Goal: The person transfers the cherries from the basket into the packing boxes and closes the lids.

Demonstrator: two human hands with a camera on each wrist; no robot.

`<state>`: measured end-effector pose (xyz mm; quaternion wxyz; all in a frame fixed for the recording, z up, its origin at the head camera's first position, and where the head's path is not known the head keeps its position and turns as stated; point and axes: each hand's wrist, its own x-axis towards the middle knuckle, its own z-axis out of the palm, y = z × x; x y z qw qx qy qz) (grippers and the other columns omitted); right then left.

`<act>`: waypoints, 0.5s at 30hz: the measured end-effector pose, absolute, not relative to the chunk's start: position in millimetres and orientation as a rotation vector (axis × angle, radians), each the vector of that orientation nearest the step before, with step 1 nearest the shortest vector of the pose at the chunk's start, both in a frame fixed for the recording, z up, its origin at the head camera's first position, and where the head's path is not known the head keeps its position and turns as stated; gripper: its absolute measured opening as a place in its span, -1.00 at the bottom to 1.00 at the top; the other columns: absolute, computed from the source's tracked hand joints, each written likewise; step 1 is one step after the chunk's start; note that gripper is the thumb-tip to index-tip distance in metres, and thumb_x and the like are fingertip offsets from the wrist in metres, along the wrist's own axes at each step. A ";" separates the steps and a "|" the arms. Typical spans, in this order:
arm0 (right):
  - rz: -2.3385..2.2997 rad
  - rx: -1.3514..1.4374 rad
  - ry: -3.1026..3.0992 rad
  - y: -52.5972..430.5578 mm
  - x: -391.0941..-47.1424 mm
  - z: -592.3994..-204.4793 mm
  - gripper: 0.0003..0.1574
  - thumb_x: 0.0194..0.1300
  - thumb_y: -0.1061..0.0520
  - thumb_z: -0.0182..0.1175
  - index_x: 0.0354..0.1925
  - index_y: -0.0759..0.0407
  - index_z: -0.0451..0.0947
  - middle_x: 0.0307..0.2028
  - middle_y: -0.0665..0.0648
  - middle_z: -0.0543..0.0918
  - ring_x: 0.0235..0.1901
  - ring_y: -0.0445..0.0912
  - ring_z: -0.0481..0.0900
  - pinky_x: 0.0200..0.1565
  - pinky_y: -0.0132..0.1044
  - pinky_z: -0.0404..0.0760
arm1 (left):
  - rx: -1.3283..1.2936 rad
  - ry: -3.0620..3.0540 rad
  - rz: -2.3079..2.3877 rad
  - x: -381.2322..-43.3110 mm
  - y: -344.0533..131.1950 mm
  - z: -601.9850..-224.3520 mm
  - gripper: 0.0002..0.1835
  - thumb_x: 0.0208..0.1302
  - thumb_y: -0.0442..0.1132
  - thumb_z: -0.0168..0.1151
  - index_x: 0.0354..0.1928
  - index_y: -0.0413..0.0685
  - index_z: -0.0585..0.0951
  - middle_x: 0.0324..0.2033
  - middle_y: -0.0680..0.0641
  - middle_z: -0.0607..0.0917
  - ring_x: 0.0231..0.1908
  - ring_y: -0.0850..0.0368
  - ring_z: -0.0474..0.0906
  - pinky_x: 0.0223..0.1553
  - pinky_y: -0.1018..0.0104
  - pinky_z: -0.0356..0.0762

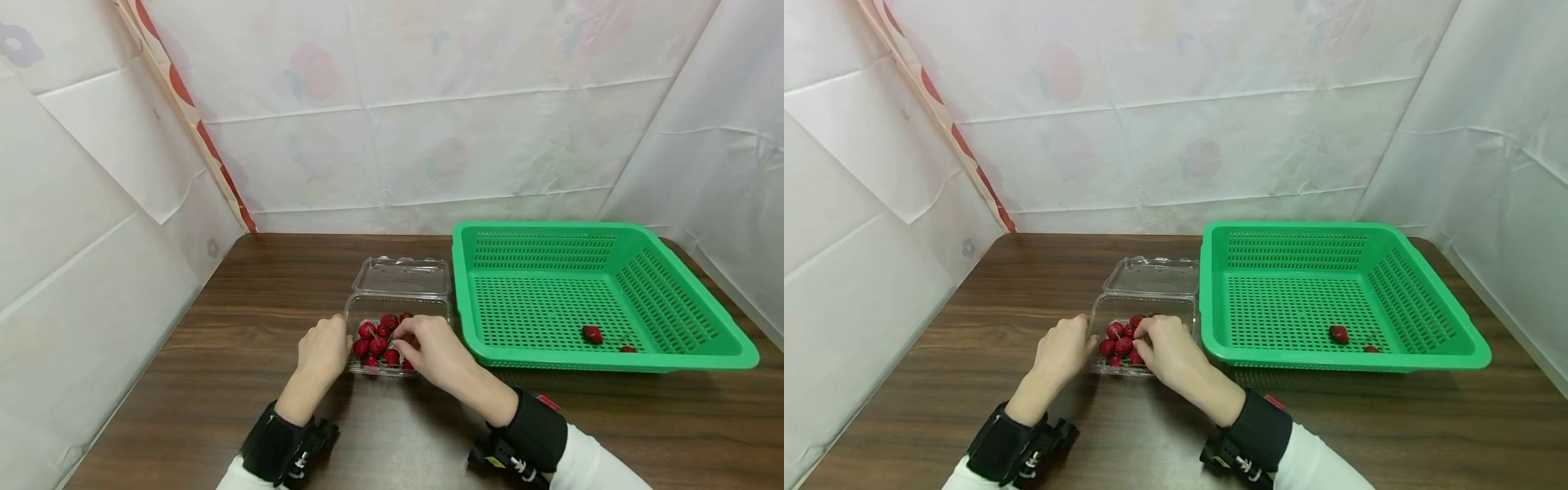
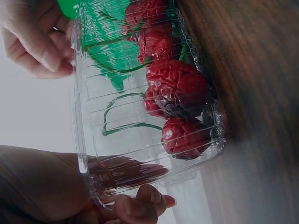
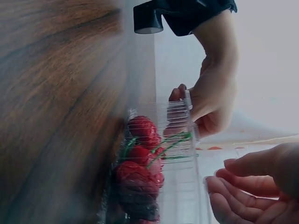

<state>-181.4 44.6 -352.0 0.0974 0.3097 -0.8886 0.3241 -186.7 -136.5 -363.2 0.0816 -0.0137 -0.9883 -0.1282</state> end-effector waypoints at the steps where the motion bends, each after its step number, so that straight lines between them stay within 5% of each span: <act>1: 0.956 0.924 -2.613 45.7 -180.0 -350.8 -0.97 0.09 0.24 0.20 -0.45 0.17 0.58 -0.54 -0.03 0.55 -0.58 -0.27 0.47 -0.51 -0.46 0.42 | -0.039 -2.952 -0.383 -186.8 -136.6 -363.3 -0.81 0.04 -0.33 0.21 -0.60 -0.25 0.45 -0.62 -0.23 0.56 -0.62 -0.16 0.52 -0.68 0.06 0.39; 15: 0.985 1.018 -2.444 72.0 -166.3 -339.4 -0.97 0.10 0.29 0.19 -0.41 0.20 0.54 -0.45 0.00 0.57 -0.52 -0.30 0.46 -0.47 -0.50 0.43 | -0.041 -2.957 -0.386 -187.3 -137.2 -364.1 -0.83 0.04 -0.32 0.21 -0.54 -0.30 0.49 -0.58 -0.25 0.58 -0.59 -0.17 0.54 -0.66 0.06 0.41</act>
